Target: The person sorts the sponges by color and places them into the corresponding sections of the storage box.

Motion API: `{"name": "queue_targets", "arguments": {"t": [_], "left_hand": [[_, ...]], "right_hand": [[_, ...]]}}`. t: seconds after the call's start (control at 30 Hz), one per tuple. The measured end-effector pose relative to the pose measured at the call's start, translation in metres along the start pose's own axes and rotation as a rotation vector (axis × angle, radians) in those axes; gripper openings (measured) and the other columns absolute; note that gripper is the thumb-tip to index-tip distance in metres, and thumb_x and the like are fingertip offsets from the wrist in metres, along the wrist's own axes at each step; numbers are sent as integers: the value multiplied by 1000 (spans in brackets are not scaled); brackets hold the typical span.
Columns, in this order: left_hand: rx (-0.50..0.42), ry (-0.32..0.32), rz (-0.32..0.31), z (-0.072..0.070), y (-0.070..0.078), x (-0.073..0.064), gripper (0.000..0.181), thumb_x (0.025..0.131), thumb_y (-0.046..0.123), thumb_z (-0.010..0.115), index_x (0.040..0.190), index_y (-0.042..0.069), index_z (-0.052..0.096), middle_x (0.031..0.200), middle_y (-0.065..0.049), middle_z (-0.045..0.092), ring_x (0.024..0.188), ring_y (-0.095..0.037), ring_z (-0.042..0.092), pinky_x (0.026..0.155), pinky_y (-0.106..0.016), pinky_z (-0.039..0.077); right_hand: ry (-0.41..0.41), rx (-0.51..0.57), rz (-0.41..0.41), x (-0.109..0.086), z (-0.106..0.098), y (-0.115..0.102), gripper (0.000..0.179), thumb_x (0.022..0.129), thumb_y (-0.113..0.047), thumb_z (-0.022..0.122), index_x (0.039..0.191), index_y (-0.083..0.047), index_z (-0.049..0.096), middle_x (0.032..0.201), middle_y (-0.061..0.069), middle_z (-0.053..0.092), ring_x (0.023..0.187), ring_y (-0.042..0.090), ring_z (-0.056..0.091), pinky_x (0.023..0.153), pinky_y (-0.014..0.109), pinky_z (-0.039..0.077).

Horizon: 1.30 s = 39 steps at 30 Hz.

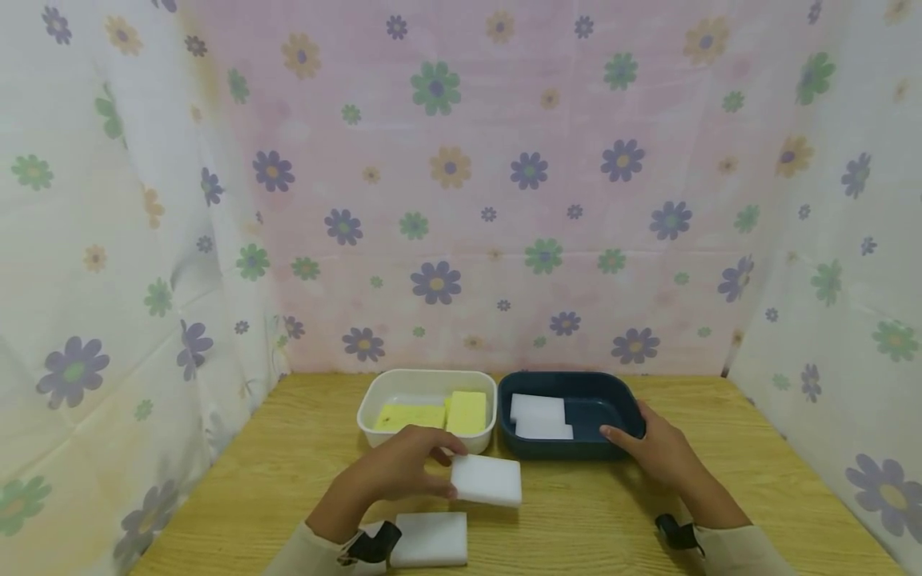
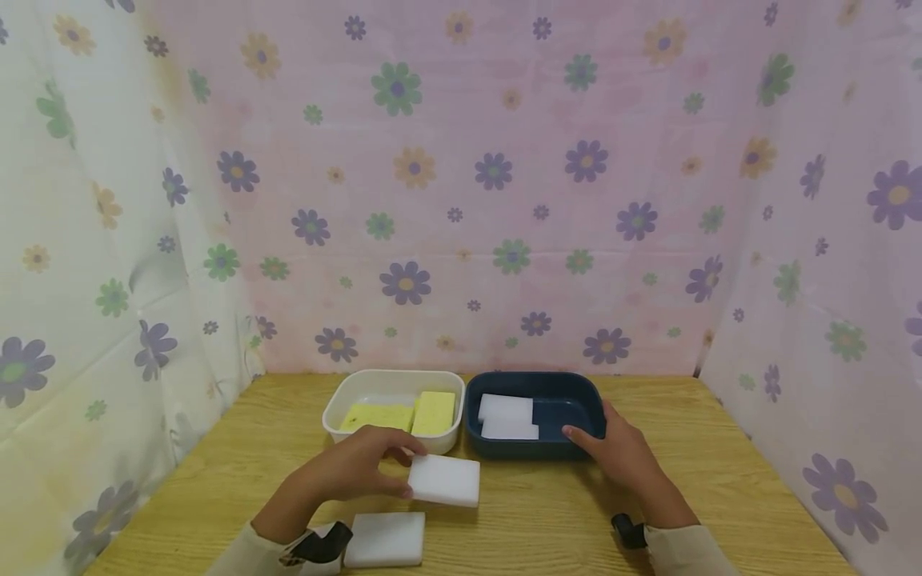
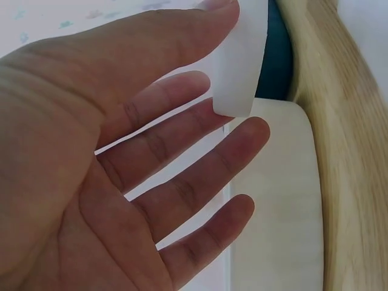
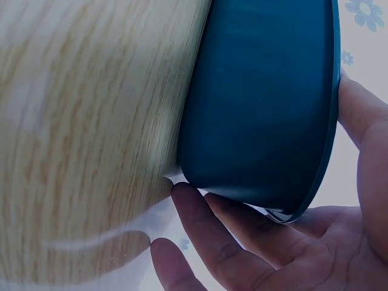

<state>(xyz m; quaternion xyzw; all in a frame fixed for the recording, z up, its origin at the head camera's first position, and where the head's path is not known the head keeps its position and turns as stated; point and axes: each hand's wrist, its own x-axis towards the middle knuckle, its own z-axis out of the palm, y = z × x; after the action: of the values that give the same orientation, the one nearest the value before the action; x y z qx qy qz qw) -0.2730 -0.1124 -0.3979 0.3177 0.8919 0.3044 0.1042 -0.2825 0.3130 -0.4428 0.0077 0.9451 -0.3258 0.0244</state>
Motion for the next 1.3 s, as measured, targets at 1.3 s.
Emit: {"name": "queue_targets", "arguments": {"t": [1.3], "left_hand": [[237,146,124,2,44,61,45,86,45,84,122,22,73,121,8,69,111,-13,67,94,-30,56]], "right_hand": [[-8,-3,19,-1,0,-3,125,89,-82,53,163,8,7,162,41,19,143,63,29,107,74,38]]}}
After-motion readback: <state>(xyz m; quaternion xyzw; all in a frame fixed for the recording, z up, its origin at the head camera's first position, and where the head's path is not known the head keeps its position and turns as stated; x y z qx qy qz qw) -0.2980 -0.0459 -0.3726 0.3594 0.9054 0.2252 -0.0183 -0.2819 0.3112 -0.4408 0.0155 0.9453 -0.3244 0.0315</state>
